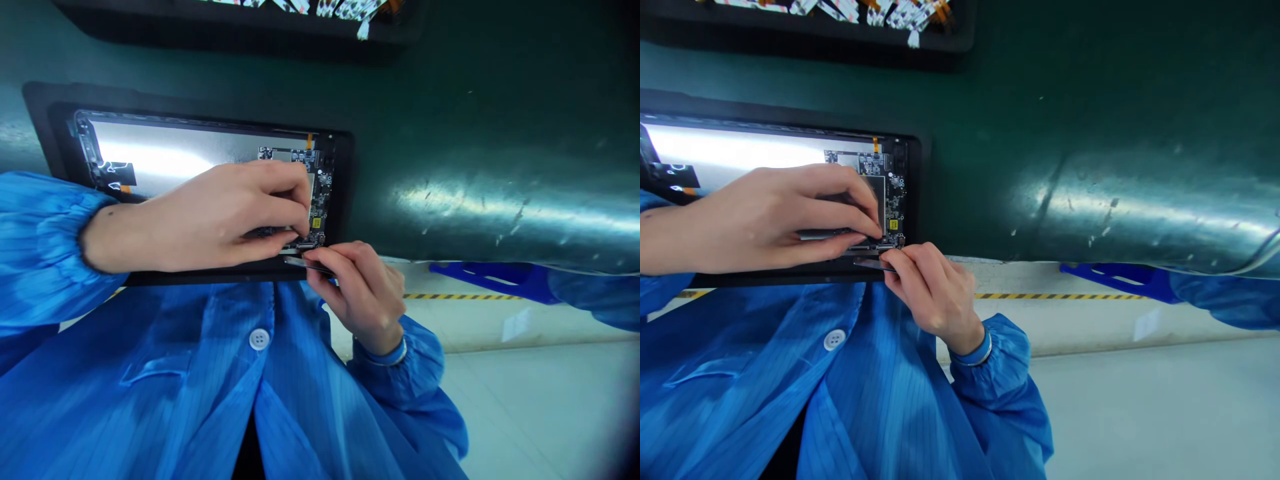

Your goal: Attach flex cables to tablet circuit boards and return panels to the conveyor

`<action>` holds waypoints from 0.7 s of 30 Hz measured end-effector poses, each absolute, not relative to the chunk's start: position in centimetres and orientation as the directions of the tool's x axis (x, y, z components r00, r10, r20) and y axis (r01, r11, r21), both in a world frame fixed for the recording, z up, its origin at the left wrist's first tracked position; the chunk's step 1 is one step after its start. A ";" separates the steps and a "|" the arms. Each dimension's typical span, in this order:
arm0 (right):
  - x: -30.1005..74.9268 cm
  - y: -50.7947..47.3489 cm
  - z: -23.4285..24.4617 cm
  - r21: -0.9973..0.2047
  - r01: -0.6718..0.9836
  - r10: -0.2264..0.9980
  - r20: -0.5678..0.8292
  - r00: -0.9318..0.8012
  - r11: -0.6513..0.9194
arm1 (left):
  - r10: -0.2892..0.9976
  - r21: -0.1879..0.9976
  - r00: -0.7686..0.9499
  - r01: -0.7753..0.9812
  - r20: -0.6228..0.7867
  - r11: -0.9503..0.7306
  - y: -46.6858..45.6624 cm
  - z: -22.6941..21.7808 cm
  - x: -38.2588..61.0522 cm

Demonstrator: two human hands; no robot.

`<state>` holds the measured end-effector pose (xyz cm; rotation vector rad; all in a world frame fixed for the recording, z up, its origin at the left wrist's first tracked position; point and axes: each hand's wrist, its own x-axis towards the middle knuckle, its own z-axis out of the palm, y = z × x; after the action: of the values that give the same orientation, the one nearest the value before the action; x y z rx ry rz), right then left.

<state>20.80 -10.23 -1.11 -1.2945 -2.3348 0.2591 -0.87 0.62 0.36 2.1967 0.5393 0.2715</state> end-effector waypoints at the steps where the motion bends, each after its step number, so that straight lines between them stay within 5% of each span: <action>1: 20.9 -10.3 -1.2 -0.371 0.751 0.835 0.312 -0.453 0.546 | 0.470 0.782 0.883 0.287 0.008 -0.553 0.6 0.3 -0.9; 21: 21.4 -10.8 -1.6 -0.308 0.753 0.804 0.359 -0.474 0.582 | 0.465 0.787 0.884 0.256 0.044 -0.562 0.4 -0.3 -1.0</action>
<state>21.39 -10.82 -1.59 -1.2447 -2.3478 0.1469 -0.97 0.41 -0.31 2.1923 0.5163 0.3118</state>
